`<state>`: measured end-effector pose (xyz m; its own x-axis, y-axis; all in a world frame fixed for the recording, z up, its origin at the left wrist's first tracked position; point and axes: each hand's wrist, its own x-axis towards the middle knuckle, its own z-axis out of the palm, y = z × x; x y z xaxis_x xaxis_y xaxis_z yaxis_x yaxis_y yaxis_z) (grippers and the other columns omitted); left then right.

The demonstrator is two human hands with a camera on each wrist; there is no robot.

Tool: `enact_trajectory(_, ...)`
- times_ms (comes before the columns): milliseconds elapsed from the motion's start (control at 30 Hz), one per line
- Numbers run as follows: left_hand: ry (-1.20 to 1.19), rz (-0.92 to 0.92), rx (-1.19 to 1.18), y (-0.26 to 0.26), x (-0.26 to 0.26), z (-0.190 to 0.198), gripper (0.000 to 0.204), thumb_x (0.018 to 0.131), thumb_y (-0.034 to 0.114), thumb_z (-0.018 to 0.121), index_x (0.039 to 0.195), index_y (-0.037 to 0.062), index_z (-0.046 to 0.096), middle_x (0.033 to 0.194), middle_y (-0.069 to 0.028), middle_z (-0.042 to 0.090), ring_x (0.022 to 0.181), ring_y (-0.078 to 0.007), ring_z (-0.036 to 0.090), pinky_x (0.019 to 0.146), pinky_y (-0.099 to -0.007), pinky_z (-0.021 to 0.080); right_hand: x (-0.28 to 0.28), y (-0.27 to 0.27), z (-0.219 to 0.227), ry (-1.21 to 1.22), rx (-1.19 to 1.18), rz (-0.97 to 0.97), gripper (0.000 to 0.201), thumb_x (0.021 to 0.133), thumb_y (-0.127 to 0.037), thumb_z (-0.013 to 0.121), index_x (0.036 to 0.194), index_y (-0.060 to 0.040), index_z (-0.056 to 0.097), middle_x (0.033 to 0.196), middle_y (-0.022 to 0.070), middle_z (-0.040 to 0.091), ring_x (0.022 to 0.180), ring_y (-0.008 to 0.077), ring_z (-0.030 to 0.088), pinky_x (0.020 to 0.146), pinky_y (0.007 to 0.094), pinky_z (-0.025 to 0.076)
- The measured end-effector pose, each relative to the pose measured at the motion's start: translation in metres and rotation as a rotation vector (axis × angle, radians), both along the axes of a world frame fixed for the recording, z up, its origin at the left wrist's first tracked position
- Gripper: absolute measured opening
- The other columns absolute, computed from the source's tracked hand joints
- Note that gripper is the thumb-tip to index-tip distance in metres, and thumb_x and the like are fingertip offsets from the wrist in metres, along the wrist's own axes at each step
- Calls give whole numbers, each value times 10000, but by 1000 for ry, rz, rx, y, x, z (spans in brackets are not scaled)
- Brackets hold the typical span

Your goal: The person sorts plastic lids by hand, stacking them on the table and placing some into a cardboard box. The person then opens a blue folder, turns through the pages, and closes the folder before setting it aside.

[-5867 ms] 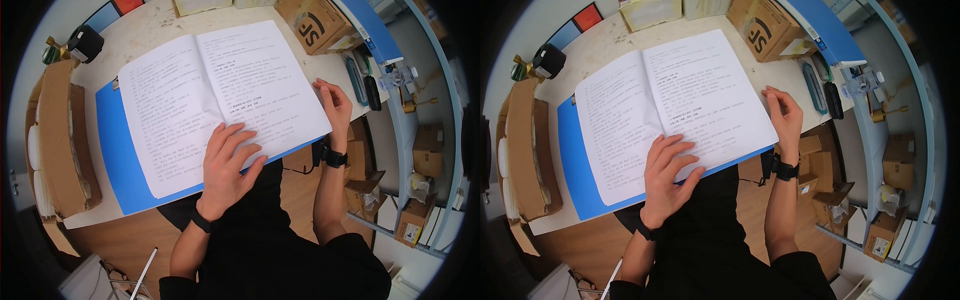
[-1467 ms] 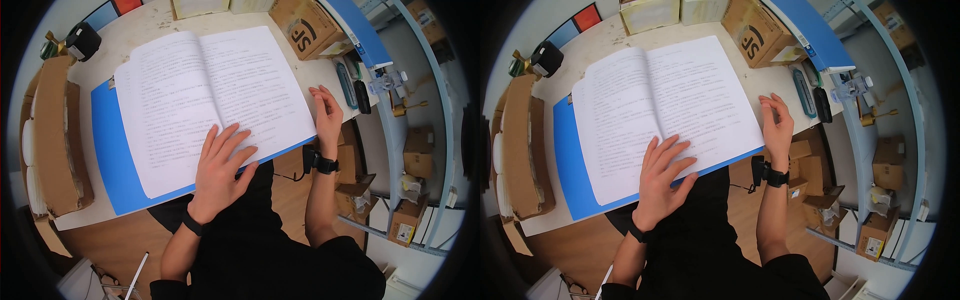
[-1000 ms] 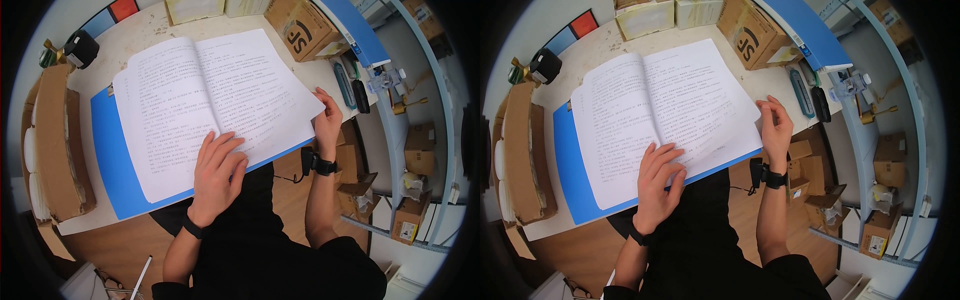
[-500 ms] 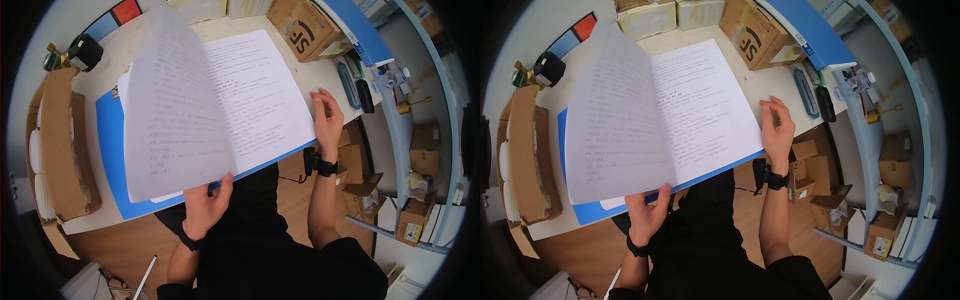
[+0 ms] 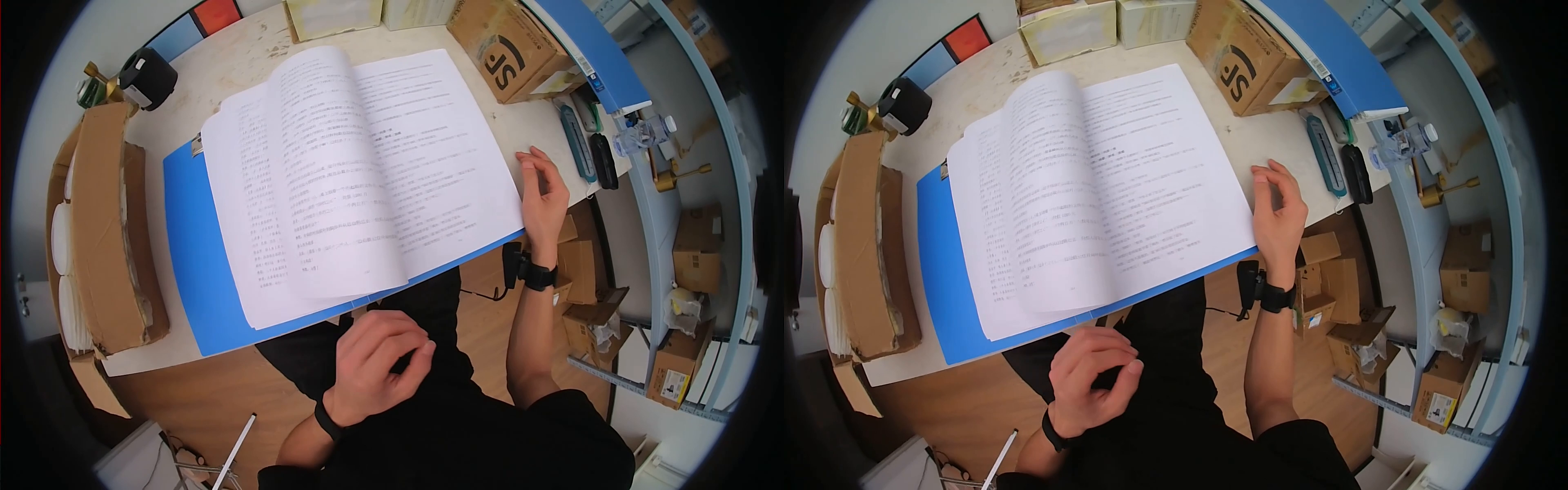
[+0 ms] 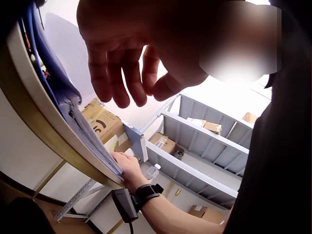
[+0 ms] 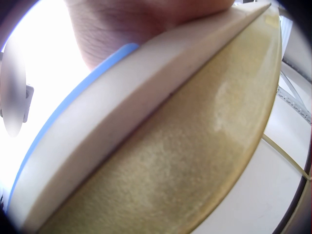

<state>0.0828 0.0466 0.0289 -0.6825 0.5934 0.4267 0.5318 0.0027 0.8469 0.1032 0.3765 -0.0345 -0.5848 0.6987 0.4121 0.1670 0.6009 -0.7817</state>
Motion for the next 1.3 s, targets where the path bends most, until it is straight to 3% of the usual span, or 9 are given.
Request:
enact_trajectory(133, 89, -166, 26, 16, 0, 16, 163, 751, 35, 832, 863, 61, 716, 894, -41, 735, 955, -271, 727, 733, -351, 579, 0, 1, 0, 7, -15, 4, 180, 1002, -132, 645, 1067, -3, 752, 1199, 143, 748, 1310, 294, 618, 1112, 395, 440)
enact_trajectory(267, 130, -160, 20, 25, -9, 22, 168, 761, 26, 795, 900, 44, 702, 936, -64, 691, 1067, -292, 694, 890, -429, 598, 0, 1, 0, 4, -1, 6, 181, 1004, -137, 644, 1065, -3, 750, 1196, 140, 750, 1310, 295, 618, 1109, 396, 443)
enact_trajectory(367, 161, -122, -2, 26, -17, 29, 166, 754, 4, 800, 900, 56, 740, 935, -72, 749, 1088, -319, 717, 905, -463, 589, 0, 1, 0, -5, 9, 7, 179, 1007, -134, 641, 1064, -1, 747, 1195, 138, 750, 1310, 295, 617, 1103, 395, 449)
enact_trajectory(533, 200, -158, -90, 27, -25, 49, 208, 803, 63, 786, 1009, 58, 761, 1052, -73, 755, 1226, -352, 660, 1093, -556, 466, 0, 0, 0, 5, 18, 12, 173, 1007, -133, 644, 1061, -4, 745, 1200, 140, 748, 1307, 296, 620, 1096, 396, 455)
enact_trajectory(600, 220, -105, -303, 29, -25, 55, 266, 843, 133, 788, 1102, 81, 760, 1215, -99, 720, 1377, -397, 537, 1190, -618, 321, 0, 2, -3, 13, 13, 12, 173, 1007, -134, 645, 1062, -5, 746, 1200, 143, 747, 1305, 297, 621, 1097, 396, 455)
enact_trajectory(733, 220, -60, -516, 23, -26, 33, 316, 869, 199, 802, 1160, 88, 752, 1405, -141, 614, 1493, -479, 342, 1209, -679, 226, 0, 0, -1, 16, 13, 2, 176, 1005, -132, 646, 1065, -5, 752, 1200, 153, 745, 1301, 300, 624, 1097, 396, 454)
enact_trajectory(1133, 144, 75, -586, 4, -32, 23, 316, 836, 118, 809, 1144, 62, 765, 1490, -107, 566, 1521, -475, 280, 1199, -604, 298, 0, 0, 0, 10, 9, 2, 183, 1000, -125, 644, 1076, 0, 753, 1204, 153, 742, 1295, 303, 626, 1096, 397, 453)
enact_trajectory(1233, 83, 26, -429, -6, -40, 38, 267, 941, 204, 728, 1141, 29, 759, 1374, -148, 659, 1447, -486, 419, 1161, -582, 374, -1, -2, 0, 18, -2, 1, 182, 1001, -124, 642, 1076, -2, 755, 1203, 158, 742, 1299, 305, 623, 1098, 402, 453)
enact_trajectory(1300, -338, -274, -50, -16, -44, 57, 279, 985, 169, 666, 1189, -5, 740, 1304, -163, 702, 1379, -464, 517, 1118, -534, 450, -1, -1, 0, 14, 5, 1, 183, 1001, -125, 642, 1077, -3, 756, 1206, 159, 740, 1300, 304, 623, 1099, 403, 453)
